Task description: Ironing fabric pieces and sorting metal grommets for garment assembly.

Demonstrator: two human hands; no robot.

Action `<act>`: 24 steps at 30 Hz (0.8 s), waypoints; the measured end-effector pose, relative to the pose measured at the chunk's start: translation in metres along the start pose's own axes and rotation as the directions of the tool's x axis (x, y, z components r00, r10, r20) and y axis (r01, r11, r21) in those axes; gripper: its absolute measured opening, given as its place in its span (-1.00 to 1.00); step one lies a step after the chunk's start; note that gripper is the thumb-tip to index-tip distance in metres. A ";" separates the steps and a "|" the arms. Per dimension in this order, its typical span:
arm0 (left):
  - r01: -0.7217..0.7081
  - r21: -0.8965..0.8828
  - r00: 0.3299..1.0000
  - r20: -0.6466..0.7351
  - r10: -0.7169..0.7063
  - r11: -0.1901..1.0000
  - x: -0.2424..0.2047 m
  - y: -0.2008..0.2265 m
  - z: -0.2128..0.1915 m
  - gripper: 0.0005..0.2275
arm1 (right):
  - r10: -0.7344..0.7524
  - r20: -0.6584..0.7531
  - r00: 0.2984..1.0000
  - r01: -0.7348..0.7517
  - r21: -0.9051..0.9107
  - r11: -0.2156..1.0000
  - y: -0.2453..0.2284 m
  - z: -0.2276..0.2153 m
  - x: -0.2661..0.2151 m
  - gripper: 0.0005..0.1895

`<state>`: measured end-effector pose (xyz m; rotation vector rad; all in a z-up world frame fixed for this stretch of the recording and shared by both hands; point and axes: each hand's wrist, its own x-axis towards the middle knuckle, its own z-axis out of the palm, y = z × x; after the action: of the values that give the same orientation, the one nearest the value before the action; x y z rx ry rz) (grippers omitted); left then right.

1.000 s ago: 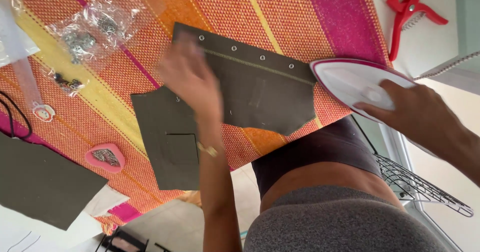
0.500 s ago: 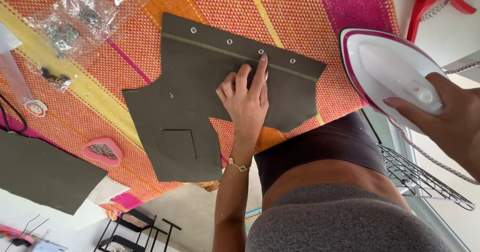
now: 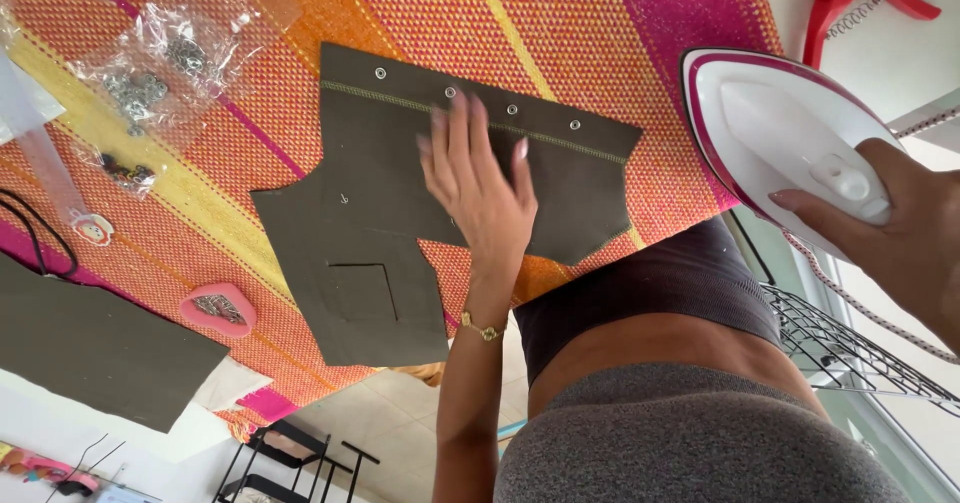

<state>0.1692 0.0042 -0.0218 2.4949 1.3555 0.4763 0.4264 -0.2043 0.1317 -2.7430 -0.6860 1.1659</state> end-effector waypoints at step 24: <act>0.372 -0.842 0.555 0.539 0.634 0.391 -0.046 0.037 -0.075 -0.59 | -0.372 -0.220 0.902 0.405 0.125 0.906 -0.124 -0.036 0.097 -0.61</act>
<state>0.1439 -0.0490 0.0529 1.4053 0.2032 -0.0377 0.4651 -0.0479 0.1229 -2.3831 -1.0014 0.8178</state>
